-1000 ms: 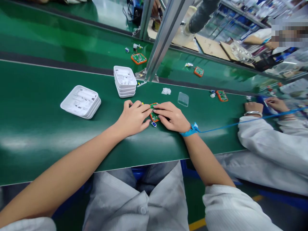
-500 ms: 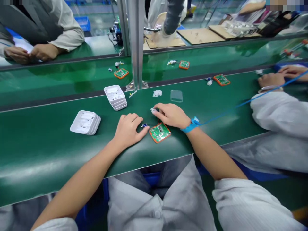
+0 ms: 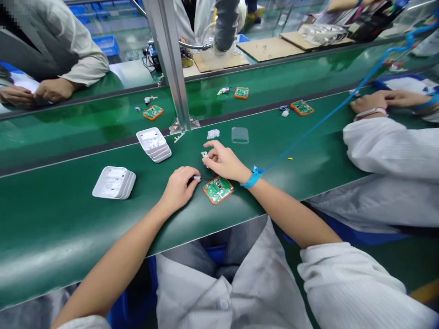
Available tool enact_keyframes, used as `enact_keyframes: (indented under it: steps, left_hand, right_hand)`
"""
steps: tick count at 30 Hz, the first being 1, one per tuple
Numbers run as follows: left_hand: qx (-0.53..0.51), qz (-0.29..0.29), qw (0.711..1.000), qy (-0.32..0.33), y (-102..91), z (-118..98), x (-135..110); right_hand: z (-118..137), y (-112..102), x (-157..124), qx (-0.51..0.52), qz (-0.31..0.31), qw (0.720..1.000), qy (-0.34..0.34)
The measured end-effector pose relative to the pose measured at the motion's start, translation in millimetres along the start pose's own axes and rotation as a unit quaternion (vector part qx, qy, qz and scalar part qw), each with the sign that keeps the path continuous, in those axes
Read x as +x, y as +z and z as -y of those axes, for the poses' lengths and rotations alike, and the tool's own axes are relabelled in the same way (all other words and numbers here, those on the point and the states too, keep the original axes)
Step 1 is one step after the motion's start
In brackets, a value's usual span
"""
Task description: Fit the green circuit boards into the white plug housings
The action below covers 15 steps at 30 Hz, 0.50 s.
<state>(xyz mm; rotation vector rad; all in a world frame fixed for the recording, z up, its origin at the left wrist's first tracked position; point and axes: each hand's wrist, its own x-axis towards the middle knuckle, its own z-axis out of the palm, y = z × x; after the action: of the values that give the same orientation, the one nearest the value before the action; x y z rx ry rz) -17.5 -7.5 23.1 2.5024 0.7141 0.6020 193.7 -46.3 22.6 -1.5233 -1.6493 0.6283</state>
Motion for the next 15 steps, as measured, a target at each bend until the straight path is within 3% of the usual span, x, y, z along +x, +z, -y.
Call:
enact_keyframes:
  steps: [4, 8, 11, 15]
  left_hand:
    - [-0.122, -0.061, 0.989, -0.062, 0.4, 1, 0]
    - [-0.278, -0.123, 0.941, -0.146, 4.6, 7, 1]
    - [-0.331, -0.139, 0.917, -0.175, 6.9, 10, 1]
    - [-0.32, -0.131, 0.921, -0.181, 5.9, 12, 2]
  right_hand:
    - [1, 12, 4, 0.161, -0.015, 0.985, 0.051]
    - [5, 19, 8, 0.31, -0.004, 0.944, 0.115]
    - [7, 18, 7, 0.349, -0.002, 0.931, 0.107]
    - [1, 12, 5, 0.358, 0.025, 0.931, 0.069]
